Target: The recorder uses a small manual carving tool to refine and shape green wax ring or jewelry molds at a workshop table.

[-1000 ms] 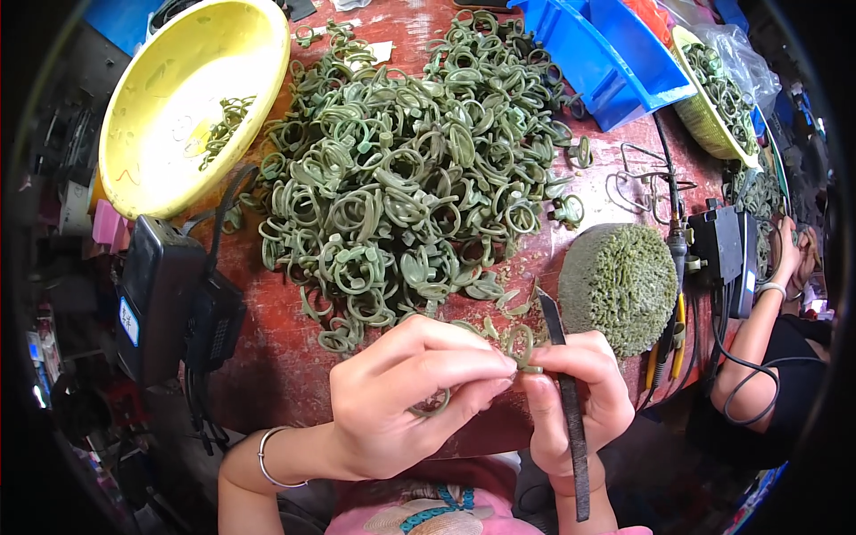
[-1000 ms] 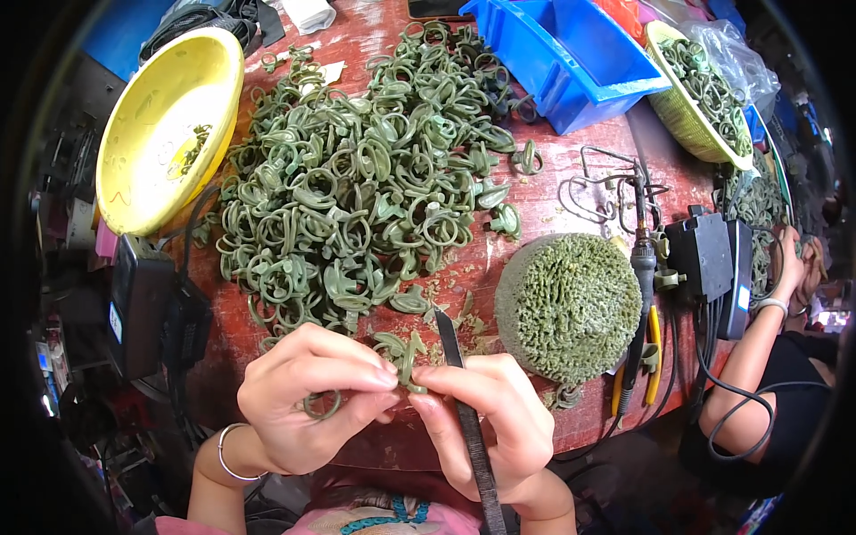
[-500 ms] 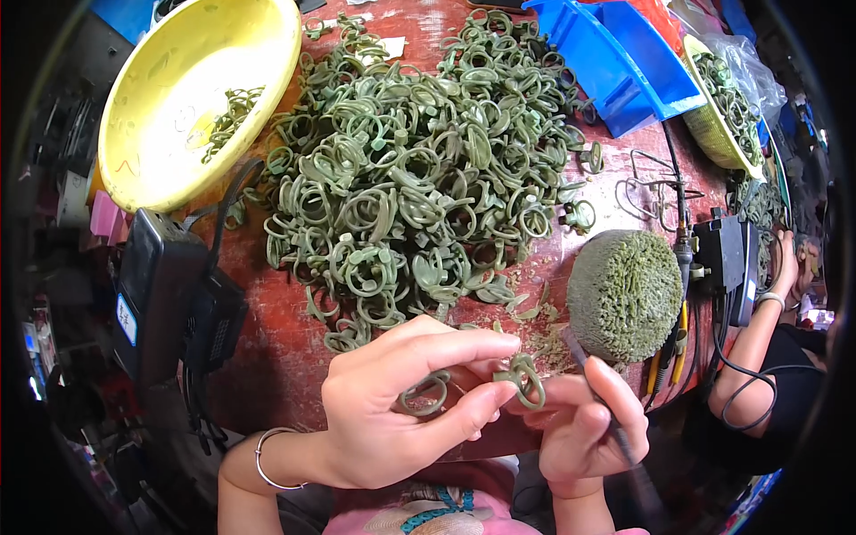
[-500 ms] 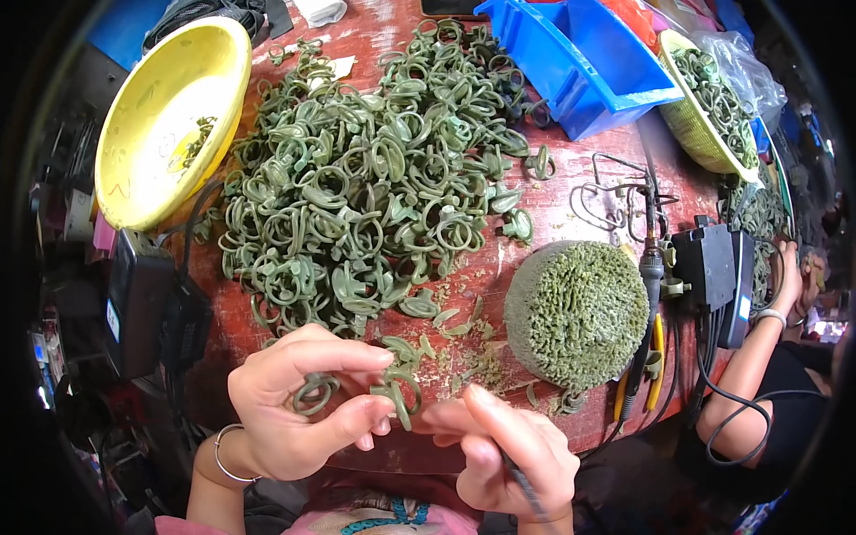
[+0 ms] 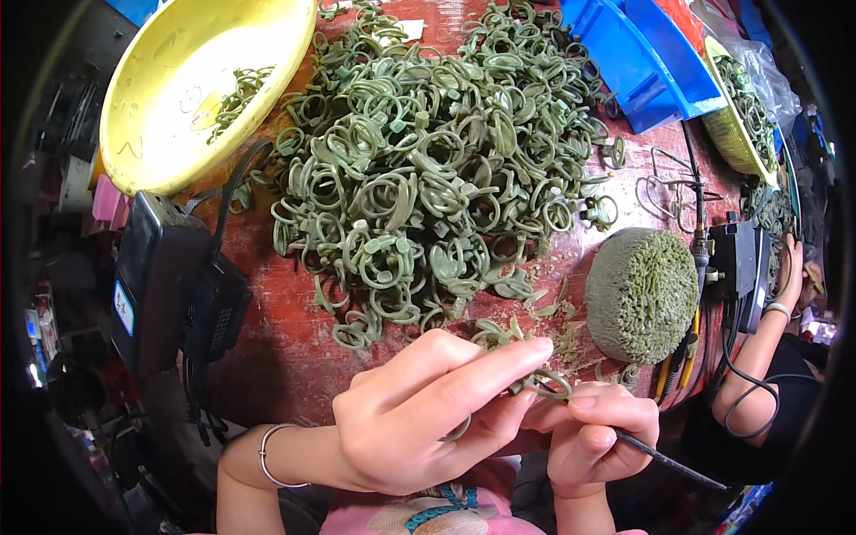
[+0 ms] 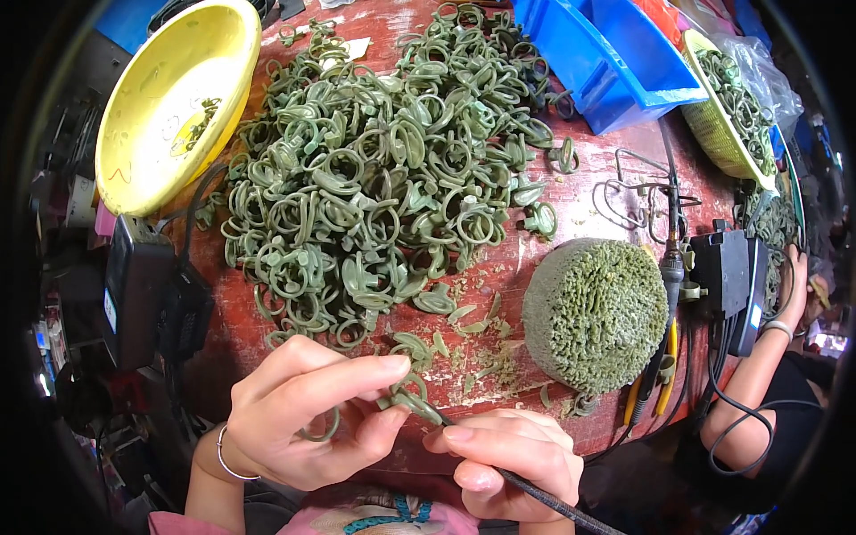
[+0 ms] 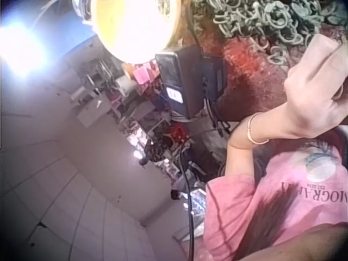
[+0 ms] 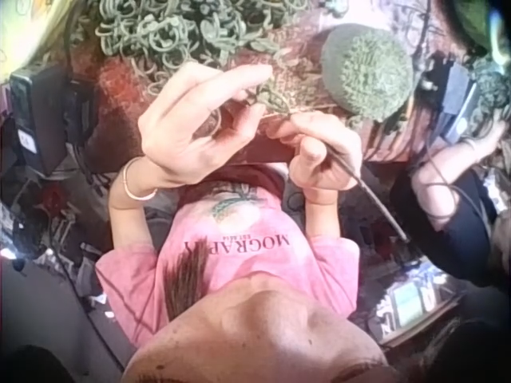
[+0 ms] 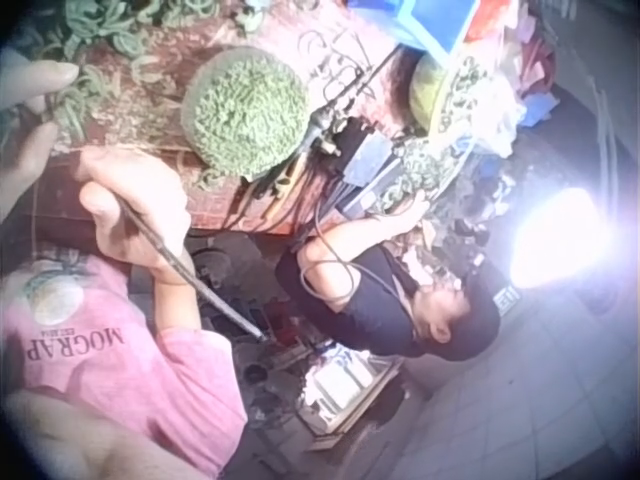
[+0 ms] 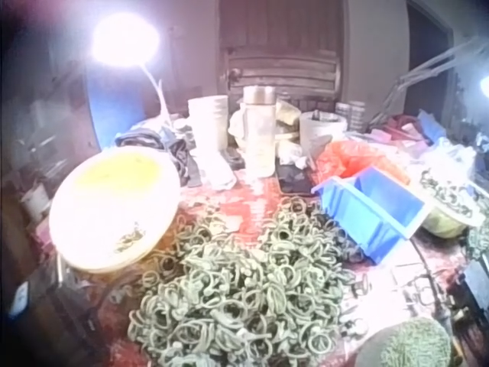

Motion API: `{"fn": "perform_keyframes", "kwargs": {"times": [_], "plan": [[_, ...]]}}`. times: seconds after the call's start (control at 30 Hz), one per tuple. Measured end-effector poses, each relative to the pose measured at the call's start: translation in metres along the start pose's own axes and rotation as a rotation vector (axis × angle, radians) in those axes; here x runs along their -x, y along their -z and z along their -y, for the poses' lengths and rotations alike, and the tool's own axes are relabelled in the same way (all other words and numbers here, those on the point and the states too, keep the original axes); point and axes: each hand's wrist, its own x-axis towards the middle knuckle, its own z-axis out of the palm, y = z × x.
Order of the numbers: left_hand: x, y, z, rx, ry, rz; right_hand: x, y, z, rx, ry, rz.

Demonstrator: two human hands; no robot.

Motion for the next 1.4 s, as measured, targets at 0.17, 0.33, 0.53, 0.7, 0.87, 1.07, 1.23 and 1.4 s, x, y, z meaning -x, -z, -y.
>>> {"fn": "perform_keyframes", "kwargs": {"times": [0.17,0.33,0.53,0.7,0.87,1.07,1.23,1.4], "plan": [[0.000,-0.003,0.003,-0.031,-0.127,-0.046,-0.002,-0.001,0.000,-0.050,-0.026,-0.029],[0.000,-0.001,0.000,-0.040,-0.085,-0.030,-0.003,0.000,0.001,0.025,-0.022,-0.007],[-0.004,0.001,0.000,0.038,0.026,0.036,0.001,-0.007,0.003,-0.123,-0.143,-0.101],[-0.005,0.000,0.002,0.101,0.041,0.057,0.001,-0.007,0.004,-0.079,-0.123,-0.095],[-0.006,-0.002,0.005,0.179,0.088,0.086,0.001,-0.006,0.002,-0.050,-0.078,-0.087],[-0.005,-0.002,0.005,0.255,0.140,0.114,0.001,-0.003,0.005,-0.058,-0.037,-0.089],[-0.003,-0.004,0.002,0.413,0.237,0.137,0.005,-0.012,0.001,0.013,-0.007,-0.208],[-0.003,-0.003,0.002,0.492,0.234,0.140,0.007,-0.009,0.001,0.037,0.030,-0.155]]}}
